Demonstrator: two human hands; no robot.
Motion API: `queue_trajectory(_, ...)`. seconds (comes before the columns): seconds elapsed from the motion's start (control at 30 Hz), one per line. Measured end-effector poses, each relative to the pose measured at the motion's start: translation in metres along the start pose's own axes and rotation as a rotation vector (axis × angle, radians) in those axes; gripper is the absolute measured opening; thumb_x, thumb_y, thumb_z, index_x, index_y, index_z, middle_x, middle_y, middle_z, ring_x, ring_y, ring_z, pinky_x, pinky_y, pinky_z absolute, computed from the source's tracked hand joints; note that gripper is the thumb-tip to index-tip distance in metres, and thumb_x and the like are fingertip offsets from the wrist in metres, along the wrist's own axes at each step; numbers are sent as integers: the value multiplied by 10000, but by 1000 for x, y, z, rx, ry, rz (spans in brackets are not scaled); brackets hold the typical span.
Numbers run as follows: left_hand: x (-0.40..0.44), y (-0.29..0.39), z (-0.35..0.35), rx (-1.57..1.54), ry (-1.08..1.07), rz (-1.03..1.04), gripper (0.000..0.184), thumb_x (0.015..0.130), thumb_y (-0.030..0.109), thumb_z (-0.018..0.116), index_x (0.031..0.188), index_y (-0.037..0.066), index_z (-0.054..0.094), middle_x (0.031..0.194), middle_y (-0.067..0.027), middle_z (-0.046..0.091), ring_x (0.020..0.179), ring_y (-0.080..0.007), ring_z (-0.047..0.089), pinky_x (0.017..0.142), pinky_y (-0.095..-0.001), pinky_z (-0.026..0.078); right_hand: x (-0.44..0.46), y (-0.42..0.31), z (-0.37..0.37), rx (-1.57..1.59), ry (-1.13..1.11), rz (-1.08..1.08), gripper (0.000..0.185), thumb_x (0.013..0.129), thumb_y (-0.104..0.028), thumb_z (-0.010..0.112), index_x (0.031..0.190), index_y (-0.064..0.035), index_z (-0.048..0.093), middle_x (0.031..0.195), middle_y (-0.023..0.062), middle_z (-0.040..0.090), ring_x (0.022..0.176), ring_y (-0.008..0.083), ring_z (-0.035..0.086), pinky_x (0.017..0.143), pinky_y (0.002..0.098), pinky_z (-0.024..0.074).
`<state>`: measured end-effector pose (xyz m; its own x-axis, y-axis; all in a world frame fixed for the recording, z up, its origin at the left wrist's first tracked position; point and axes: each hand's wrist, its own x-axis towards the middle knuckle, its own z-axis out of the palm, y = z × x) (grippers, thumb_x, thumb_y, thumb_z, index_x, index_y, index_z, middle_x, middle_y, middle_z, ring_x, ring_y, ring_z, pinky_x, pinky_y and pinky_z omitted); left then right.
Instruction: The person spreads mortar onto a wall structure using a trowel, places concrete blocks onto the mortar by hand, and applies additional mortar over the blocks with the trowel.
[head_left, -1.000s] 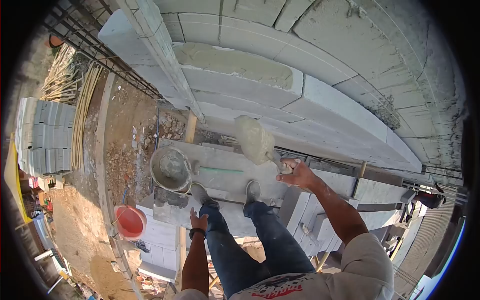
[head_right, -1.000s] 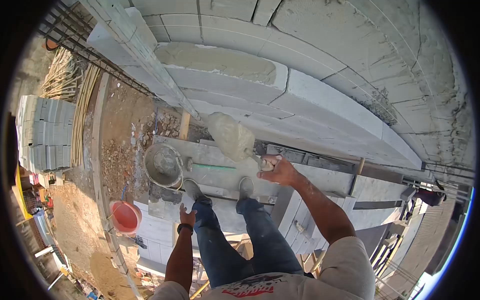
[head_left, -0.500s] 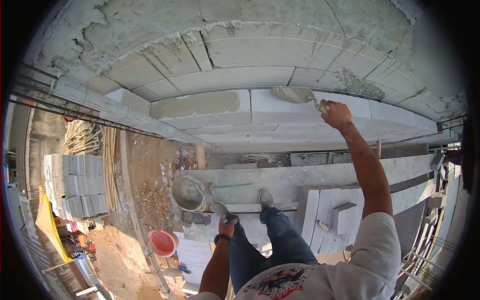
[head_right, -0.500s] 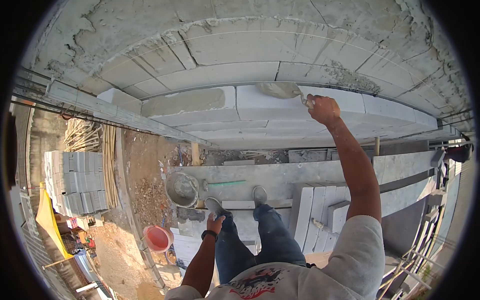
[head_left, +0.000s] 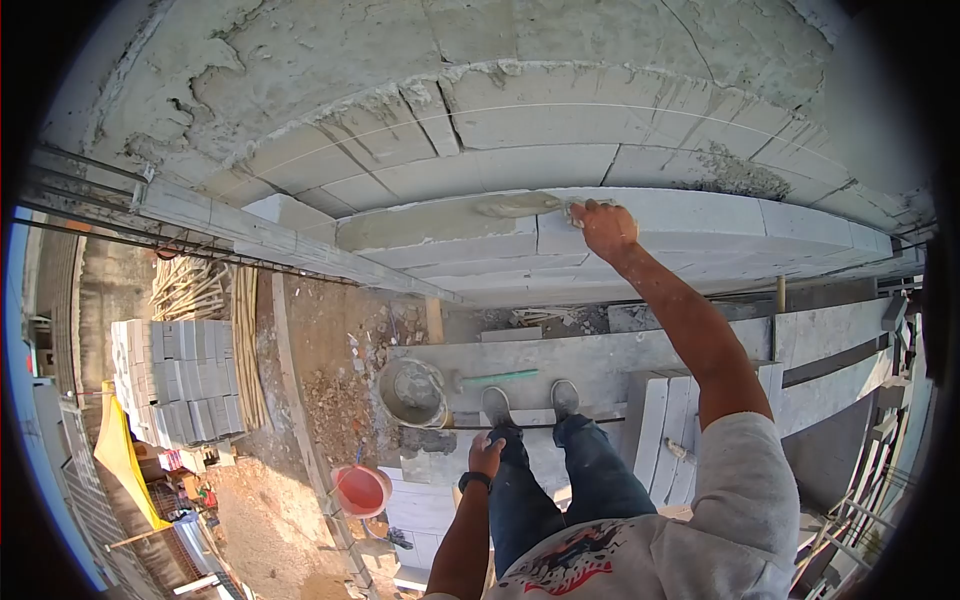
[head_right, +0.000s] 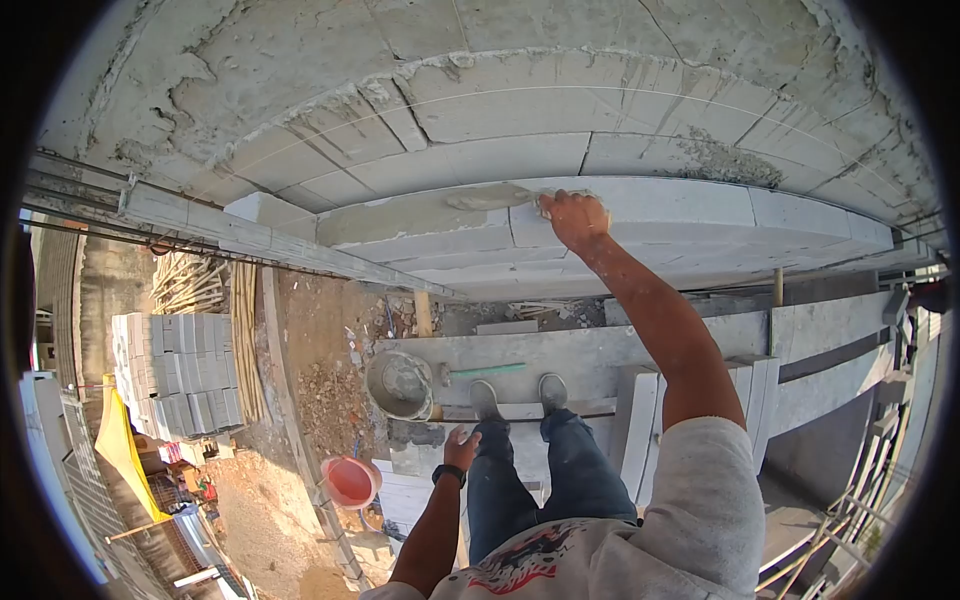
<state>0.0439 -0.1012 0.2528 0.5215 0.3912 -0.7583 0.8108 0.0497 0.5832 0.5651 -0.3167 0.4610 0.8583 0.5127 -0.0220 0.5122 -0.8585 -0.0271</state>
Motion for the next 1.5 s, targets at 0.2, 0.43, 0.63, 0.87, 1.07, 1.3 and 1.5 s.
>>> queue_trajectory(0.2, 4, -11, -47, 102, -34, -38, 701, 817, 334, 785, 1356, -19, 510, 1283, -249, 621, 1220, -326, 598, 1000, -388, 474, -8, -12, 1, -56, 45, 15, 167, 901, -122, 533, 1047, -162, 604, 965, 102, 662, 873, 294, 710, 731, 439, 564)
queue_trajectory(0.43, 15, 39, -122, 415, 27, 220, 523, 815, 347, 761, 1150, -32, 630, 1128, -226, 675, 1081, -356, 640, 943, -417, 482, -51, 55, -8, -154, 73, 99, 107, 898, -136, 541, 981, -191, 581, 908, 66, 634, 837, 273, 693, 717, 436, 550)
queue_trajectory(0.63, 64, 31, -163, 385, 42, 275, 528, 808, 299, 754, 1205, -21, 617, 1173, -222, 671, 1109, -344, 642, 966, -403, 487, -89, 104, -17, -212, 66, 233, 121, 878, -108, 558, 952, -203, 572, 902, 48, 611, 842, 277, 679, 736, 439, 545)
queue_trajectory(0.87, 64, 19, -122, 305, -28, 189, 433, 896, 334, 665, 1148, -19, 650, 1153, -223, 667, 1141, -364, 602, 989, -407, 464, -103, 100, -30, -50, -22, 373, 201, 854, -110, 620, 1042, -145, 558, 930, 97, 639, 881, 331, 682, 762, 471, 553)
queue_trajectory(1.07, 22, 34, -51, 272, -235, 132, 457, 898, 389, 678, 1160, 16, 649, 1122, -197, 687, 1063, -329, 640, 890, -416, 506, -86, -56, -49, 736, -209, 437, 388, 932, -434, 623, 1098, -83, 629, 1002, 225, 675, 972, 414, 666, 815, 486, 520)
queue_trajectory(1.3, 28, 82, -78, 193, -119, 213, 528, 865, 348, 737, 1212, -25, 601, 1055, -151, 717, 906, -208, 690, 780, -351, 537, -35, -161, -30, 609, -295, 468, 411, 984, -415, 518, 1201, -86, 634, 1174, 220, 669, 1120, 395, 638, 938, 481, 516)
queue_trajectory(1.5, 106, 58, -157, 116, -108, 138, 421, 890, 247, 724, 1245, 94, 557, 969, -43, 672, 775, -189, 648, 603, -347, 500, -61, -119, -82, 502, -405, 636, 451, 959, -419, 560, 1229, -61, 609, 1211, 190, 677, 1171, 375, 623, 993, 462, 493)
